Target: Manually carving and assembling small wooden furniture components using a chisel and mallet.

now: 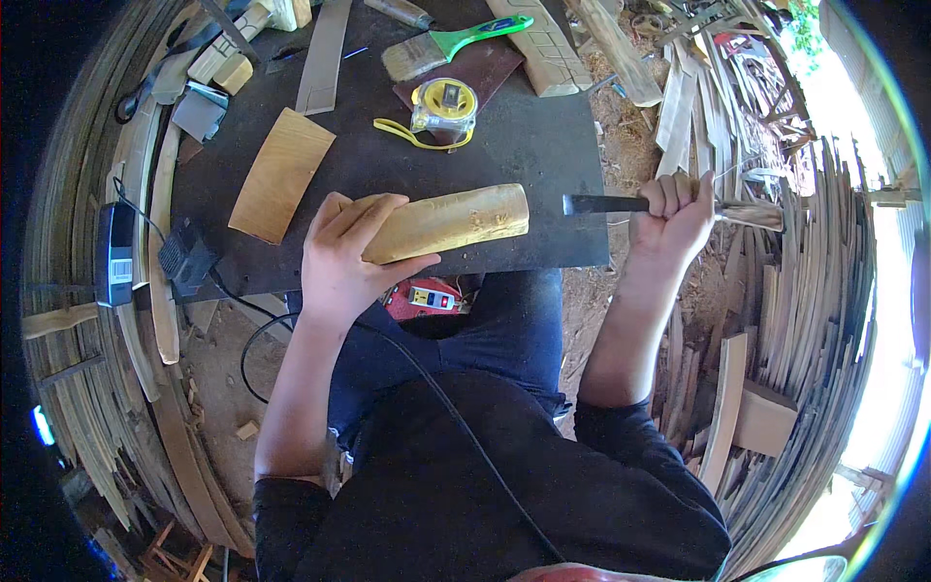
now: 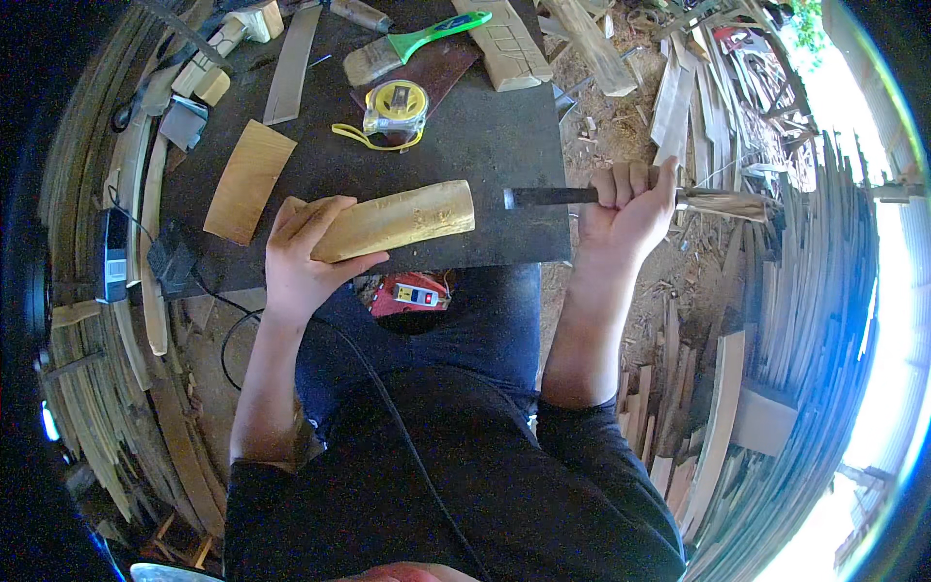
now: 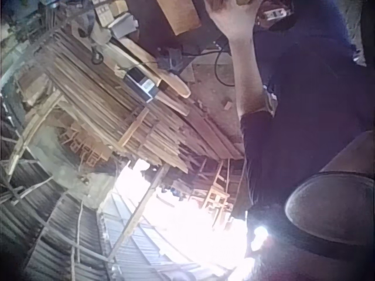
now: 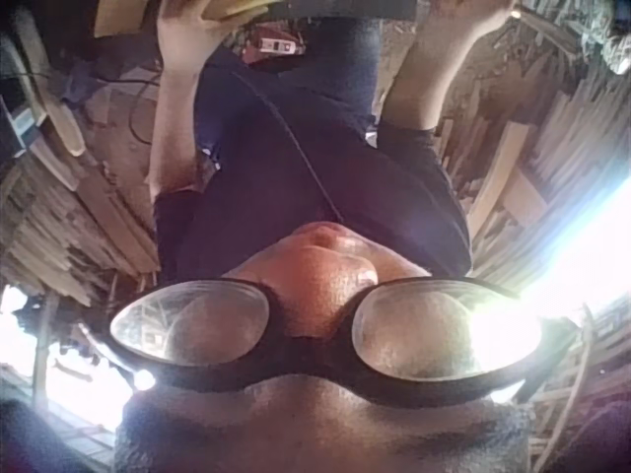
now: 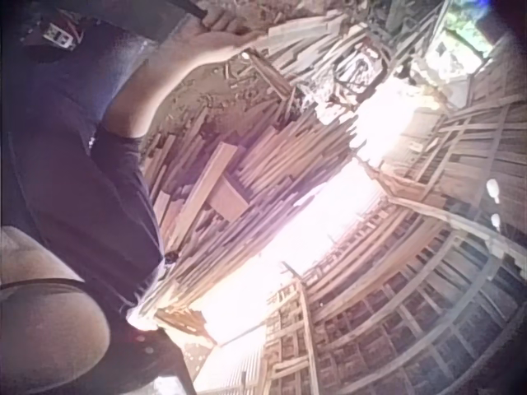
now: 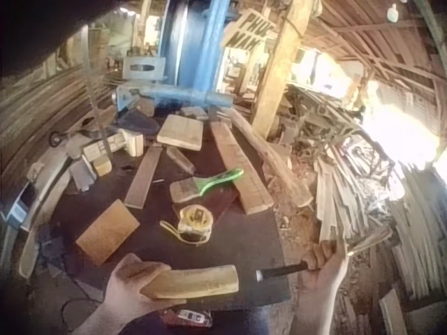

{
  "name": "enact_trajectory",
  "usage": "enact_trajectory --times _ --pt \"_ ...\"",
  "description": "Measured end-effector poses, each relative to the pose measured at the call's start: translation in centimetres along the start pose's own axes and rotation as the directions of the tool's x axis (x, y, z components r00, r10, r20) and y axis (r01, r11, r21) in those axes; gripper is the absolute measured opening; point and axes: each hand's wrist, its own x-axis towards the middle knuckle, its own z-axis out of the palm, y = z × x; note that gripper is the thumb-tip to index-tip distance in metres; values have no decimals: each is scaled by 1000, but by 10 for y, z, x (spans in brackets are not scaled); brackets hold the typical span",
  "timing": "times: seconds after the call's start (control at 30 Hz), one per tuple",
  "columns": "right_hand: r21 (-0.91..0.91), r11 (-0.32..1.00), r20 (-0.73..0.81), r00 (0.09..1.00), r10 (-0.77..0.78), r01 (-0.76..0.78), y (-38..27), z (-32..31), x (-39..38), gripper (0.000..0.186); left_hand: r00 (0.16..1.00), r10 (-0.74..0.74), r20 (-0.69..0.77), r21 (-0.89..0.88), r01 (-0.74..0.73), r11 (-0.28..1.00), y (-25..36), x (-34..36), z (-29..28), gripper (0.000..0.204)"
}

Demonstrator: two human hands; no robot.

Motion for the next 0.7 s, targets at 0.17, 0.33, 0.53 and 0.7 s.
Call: enact_trajectory --times 0.17,0.33,0.53,0.7 --pt "-202 973 -62 993 105 -116 63 33 -37 46 1000 12 -8 13 -12 1000 -2 -2 1 61" --pt "-263 964 -125 992 9 -42 35 32 -30 44 1000 18 -16 34 -17 999 -3 1 -3 60" --pt "-211 977 -211 976 -61 16 22 15 -13 45 1000 -3 -23 -2 3 1000 0 3 1 62" --pt "-151 981 -63 992 113 -122 59 28 -39 43 1000 -5 -12 34 5 999 -4 0 -3 64"
